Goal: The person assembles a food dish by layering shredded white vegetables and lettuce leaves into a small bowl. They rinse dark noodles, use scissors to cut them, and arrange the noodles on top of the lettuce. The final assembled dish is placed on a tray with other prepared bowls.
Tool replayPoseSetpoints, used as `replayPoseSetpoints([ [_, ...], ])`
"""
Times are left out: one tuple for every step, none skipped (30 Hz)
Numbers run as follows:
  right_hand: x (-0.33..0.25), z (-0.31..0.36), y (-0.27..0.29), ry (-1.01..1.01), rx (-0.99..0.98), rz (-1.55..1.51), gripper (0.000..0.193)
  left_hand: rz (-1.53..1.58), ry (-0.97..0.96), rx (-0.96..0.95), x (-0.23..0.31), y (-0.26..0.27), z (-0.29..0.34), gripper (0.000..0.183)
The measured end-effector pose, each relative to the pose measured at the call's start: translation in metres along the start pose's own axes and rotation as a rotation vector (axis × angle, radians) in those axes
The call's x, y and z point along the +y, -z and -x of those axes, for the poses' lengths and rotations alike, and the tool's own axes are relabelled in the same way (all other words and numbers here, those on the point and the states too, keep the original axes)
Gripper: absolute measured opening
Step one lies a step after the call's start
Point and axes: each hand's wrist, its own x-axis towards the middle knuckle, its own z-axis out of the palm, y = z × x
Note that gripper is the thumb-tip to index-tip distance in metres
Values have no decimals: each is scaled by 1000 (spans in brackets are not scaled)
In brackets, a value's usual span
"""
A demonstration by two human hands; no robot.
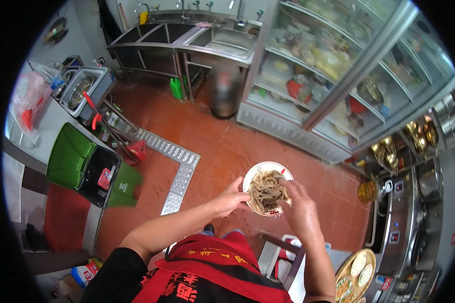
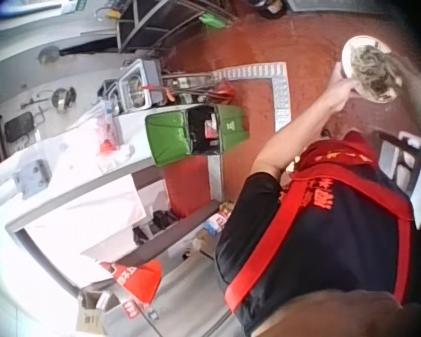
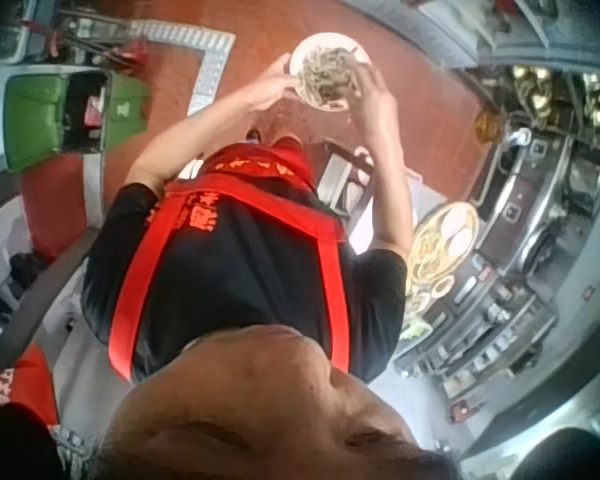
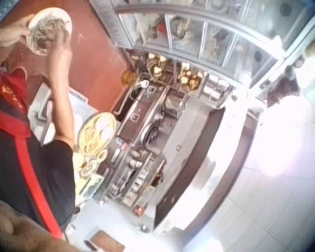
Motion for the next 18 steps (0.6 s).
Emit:
replayPoseSetpoints([
  [8, -24, -3, -49, 93, -66, 43, 20, -5, -9, 18, 16, -12, 53],
  [5, -49, 3, -167, 78, -124, 40, 38, -8, 5, 34, 28, -23, 53],
  [17, -74, 1, -160, 75, -94, 41, 56, -17, 19, 55, 43, -37, 53],
  [31, -100, -6, -151, 71, -65, 42, 76, -30, 36, 70, 54, -49, 53],
  [39, -123, -16, -201, 46, -161, 42, 86, -39, 47, 90, 63, -62, 54],
  [47, -149, -28, -245, 18, -255, 41, 89, -58, 57, 108, 75, -77, 54],
  [55, -177, -41, -288, -13, -350, 41, 92, -78, 67, 124, 88, -93, 54],
  [63, -206, -56, -270, -37, -485, 41, 95, -99, 83, 141, 102, -107, 54],
  [71, -236, -69, -249, -66, -618, 42, 102, -116, 108, 157, 113, -122, 54],
  [79, -266, -85, -228, -100, -751, 42, 123, -138, 123, 173, 126, -137, 54],
  [91, -295, -102, -183, -73, -761, 34, 133, -167, 147, 188, 137, -152, 55],
  [87, -328, -104, -248, -102, -557, 26, 142, -190, 174, 205, 147, -166, 55],
  [80, -363, -104, -85, -6, -429, 22, 162, -213, 194, 221, 155, -180, 55],
  [67, -393, -101, 67, 94, -310, 17, 171, -227, 227, 240, 166, -192, 55],
  [56, -427, -98, 192, 153, -143, 16, 177, -249, 260, 261, 177, -205, 55],
  [46, -455, -97, 217, 114, -115, 15, 188, -264, 293, 277, 187, -216, 55],
  [35, -485, -97, 240, 77, -86, 15, 179, -268, 325, 297, 197, -226, 55],
  [25, -514, -97, 260, 38, -43, 15, 187, -272, 339, 312, 207, -239, 54],
])
